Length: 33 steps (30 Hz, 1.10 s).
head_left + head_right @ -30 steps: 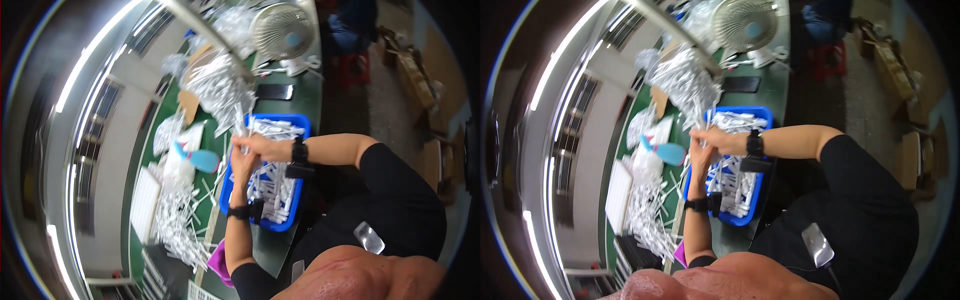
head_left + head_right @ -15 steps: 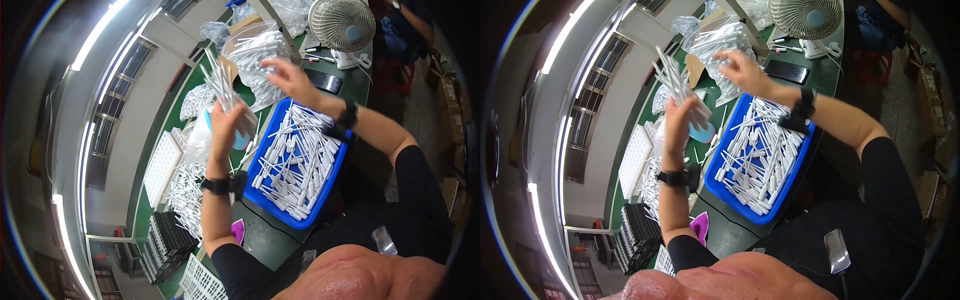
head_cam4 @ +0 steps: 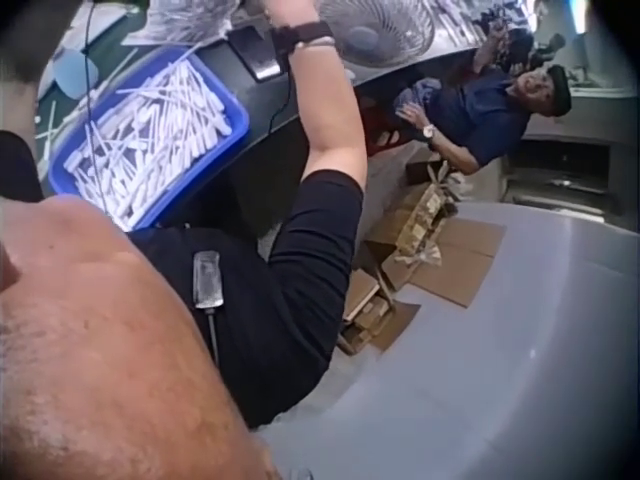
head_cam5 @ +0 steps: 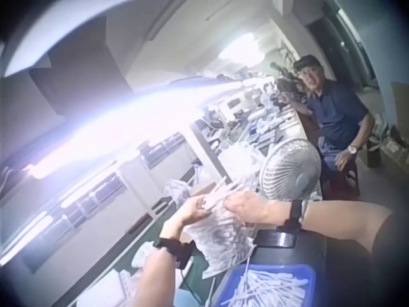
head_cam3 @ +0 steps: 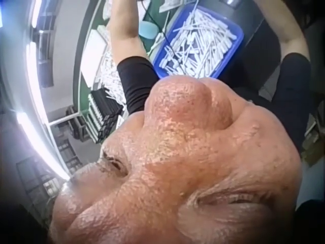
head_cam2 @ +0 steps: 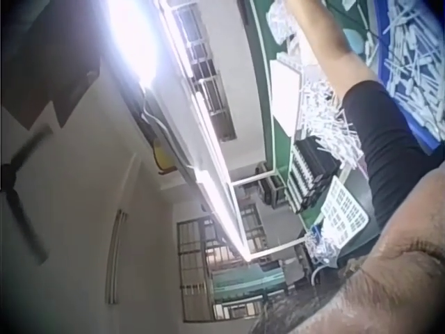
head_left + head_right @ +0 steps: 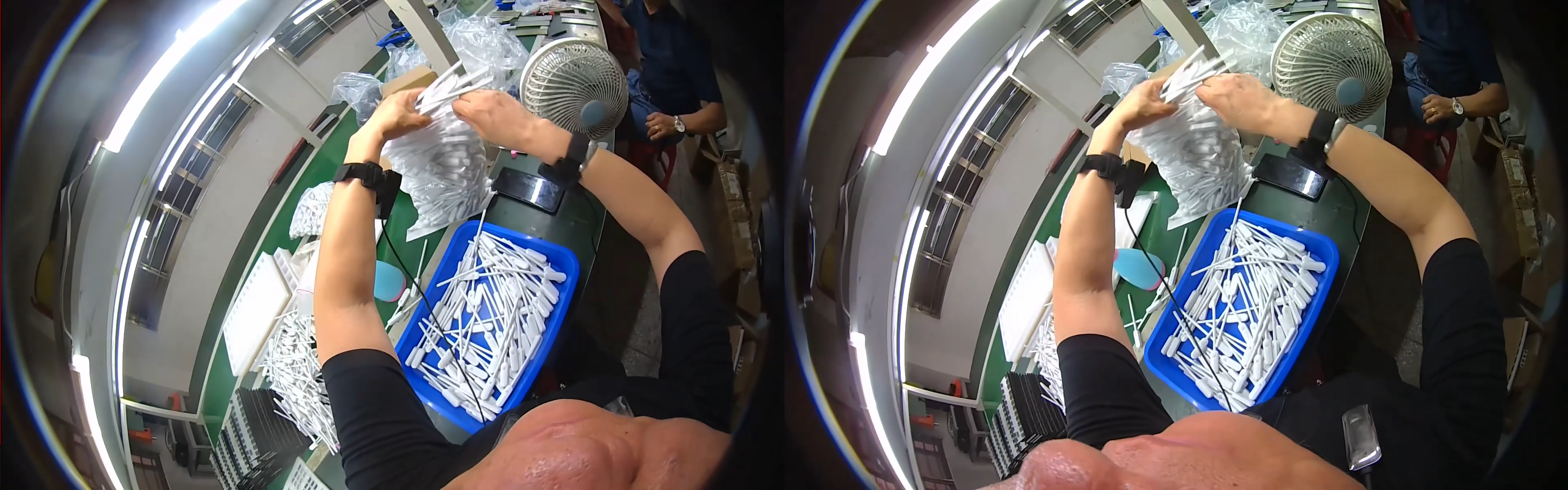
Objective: The person picks up white swabs from a blue tray and a table by hand, gathers them into bundles, and places them into a plastic bag. They repeat this process, occasionally sealing a filled bag and placing it into a cardboard box.
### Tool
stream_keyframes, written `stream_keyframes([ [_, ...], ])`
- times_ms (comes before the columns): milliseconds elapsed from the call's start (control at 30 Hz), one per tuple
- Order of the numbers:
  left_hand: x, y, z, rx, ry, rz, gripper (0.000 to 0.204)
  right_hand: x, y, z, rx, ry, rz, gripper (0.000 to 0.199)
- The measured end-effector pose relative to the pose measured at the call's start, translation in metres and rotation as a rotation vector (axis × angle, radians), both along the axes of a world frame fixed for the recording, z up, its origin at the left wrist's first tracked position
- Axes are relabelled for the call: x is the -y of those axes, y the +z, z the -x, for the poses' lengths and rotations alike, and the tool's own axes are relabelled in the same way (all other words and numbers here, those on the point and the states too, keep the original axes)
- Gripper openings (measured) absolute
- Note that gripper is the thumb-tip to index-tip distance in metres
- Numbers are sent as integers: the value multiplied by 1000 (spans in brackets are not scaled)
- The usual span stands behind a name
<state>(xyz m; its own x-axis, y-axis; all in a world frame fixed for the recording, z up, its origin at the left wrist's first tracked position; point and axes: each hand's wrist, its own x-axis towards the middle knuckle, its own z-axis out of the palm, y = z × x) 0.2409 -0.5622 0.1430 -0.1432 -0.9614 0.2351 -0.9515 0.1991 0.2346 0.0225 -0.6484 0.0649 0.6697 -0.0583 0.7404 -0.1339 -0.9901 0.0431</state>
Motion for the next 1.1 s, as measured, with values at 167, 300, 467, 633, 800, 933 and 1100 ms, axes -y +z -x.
stream_keyframes([
  [167,12,-11,3,139,59,-195,50,19,2,31,-136,16,7,9],
  [300,-24,-24,-130,210,106,-58,52,-9,34,-11,-35,218,176,11],
  [467,-21,-5,21,334,65,-170,52,11,0,35,-85,76,84,11],
  [633,-49,1,12,203,116,-124,59,-4,-3,36,78,140,-67,10],
  [800,-43,0,-3,-200,3,-162,64,-10,-24,22,294,203,-453,11],
  [933,-43,0,3,-264,90,-374,63,-11,-42,9,475,276,-584,10],
  [1100,-44,-7,10,42,59,-230,63,-7,-40,12,358,403,-695,9],
])
